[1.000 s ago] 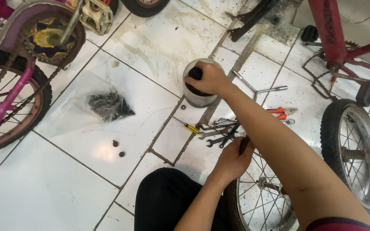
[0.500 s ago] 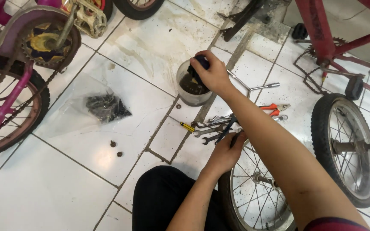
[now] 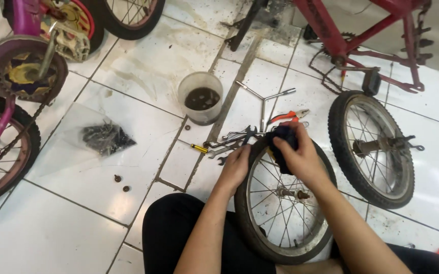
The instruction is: The person sits on the floor and cleans a bicycle wheel using a black cloth and a yellow sponge. They wipe the tire and rim, dip the cloth into a bucket of water, and scrub the wheel thoroughly. The person also handles a bicycle fork and other tools scattered on the floor.
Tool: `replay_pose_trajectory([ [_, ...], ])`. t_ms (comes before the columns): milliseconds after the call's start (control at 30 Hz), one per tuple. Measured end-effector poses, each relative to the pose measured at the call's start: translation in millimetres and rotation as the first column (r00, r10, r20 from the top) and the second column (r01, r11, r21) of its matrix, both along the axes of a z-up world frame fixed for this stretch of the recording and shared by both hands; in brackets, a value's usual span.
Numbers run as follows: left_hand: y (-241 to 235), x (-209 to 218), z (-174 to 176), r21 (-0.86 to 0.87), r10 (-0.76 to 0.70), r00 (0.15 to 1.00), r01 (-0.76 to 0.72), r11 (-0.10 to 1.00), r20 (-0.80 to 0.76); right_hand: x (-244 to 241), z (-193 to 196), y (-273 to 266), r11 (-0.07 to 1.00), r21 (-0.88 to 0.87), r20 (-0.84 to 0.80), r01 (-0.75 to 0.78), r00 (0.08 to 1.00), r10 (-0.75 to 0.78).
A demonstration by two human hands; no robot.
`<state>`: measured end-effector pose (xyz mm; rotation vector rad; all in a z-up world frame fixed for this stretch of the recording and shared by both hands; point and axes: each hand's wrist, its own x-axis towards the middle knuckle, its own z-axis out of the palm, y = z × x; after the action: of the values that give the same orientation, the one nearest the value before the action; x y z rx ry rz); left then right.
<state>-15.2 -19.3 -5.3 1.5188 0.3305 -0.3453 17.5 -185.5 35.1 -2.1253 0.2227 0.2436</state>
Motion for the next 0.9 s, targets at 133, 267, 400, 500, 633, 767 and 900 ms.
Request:
replay_pose_trajectory([
  [133,-6.6,-0.2,-10.7,-0.009,0.046,0.999,-0.046,0.999,0.016,-33.3,-55.8,-10.1,0.991,-0.124,0.466,-0.057,0.878,0.109],
  [267,-11.6,8.0,-57.4,0.001,0.085,0.995,-0.086,0.996,0.052,-69.3,-76.8,-4.5,0.935,-0.211,0.56,-0.286,0.749,0.355],
  [400,-11.3,5.0,-55.5,0.039,0.106,0.993,-0.108,0.993,0.055,-107.4,-53.5,-2.0,0.814,-0.333,0.595,-0.476,0.564,0.573],
  [500,-11.2,-2.1,-9.2,0.026,0.084,0.987,-0.082,0.996,-0.14,-135.9,-40.9,-20.8,0.647,-0.288,0.368,-0.706,0.542,0.755],
  [633,-8.0,-0.1,-24.7,0.031,0.082,0.986,-0.079,0.996,-0.148,-119.2,-12.0,-33.7,0.546,-0.135,0.27,-0.827,0.5,0.823],
  [767,-8.6,2.4,-70.8,0.027,0.13,0.991,-0.13,0.991,0.031,-93.2,-14.6,-21.4,0.92,-0.018,0.465,-0.391,0.811,0.354],
  [900,-15.5,-7.1,-54.4,-0.016,0.163,0.985,-0.162,0.987,0.056,-90.5,-48.9,5.7,0.966,-0.107,0.581,-0.233,0.774,0.251],
])
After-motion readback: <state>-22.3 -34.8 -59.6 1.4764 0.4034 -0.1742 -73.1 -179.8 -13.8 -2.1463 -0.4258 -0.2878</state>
